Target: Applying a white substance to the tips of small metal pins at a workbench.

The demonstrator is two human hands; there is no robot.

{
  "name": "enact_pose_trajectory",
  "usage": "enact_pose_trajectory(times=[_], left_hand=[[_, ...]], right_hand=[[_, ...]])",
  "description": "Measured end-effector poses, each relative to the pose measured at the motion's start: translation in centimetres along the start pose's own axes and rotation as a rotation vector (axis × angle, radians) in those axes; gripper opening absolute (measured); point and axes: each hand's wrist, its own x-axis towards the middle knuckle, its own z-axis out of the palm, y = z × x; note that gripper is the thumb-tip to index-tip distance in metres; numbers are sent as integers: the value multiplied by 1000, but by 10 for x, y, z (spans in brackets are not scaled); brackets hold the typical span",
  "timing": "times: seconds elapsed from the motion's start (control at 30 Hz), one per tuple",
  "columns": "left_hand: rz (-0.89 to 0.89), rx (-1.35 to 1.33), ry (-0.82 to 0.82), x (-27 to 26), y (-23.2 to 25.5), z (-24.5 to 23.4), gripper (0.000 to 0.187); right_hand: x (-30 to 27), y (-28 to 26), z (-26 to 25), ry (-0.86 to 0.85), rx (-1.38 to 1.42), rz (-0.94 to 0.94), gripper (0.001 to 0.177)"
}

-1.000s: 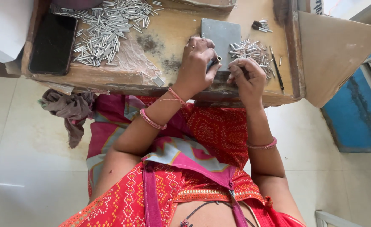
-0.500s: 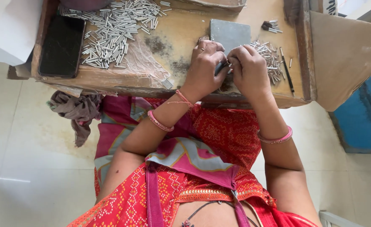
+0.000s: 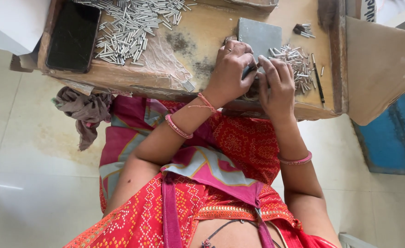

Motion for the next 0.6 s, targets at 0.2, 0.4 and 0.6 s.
enact_pose_trajectory(times=[0.2, 0.4, 0.6], left_hand=[[-9, -3, 11, -1, 2, 0, 19], [-15, -2, 7, -1, 3, 0, 19], [-19, -12, -6, 0, 5, -4, 22]], right_hand=[[-7, 3, 3, 5, -78, -11, 42], [-5, 2, 3, -6, -106, -25, 39], [2, 0, 3, 22, -85, -7, 34]])
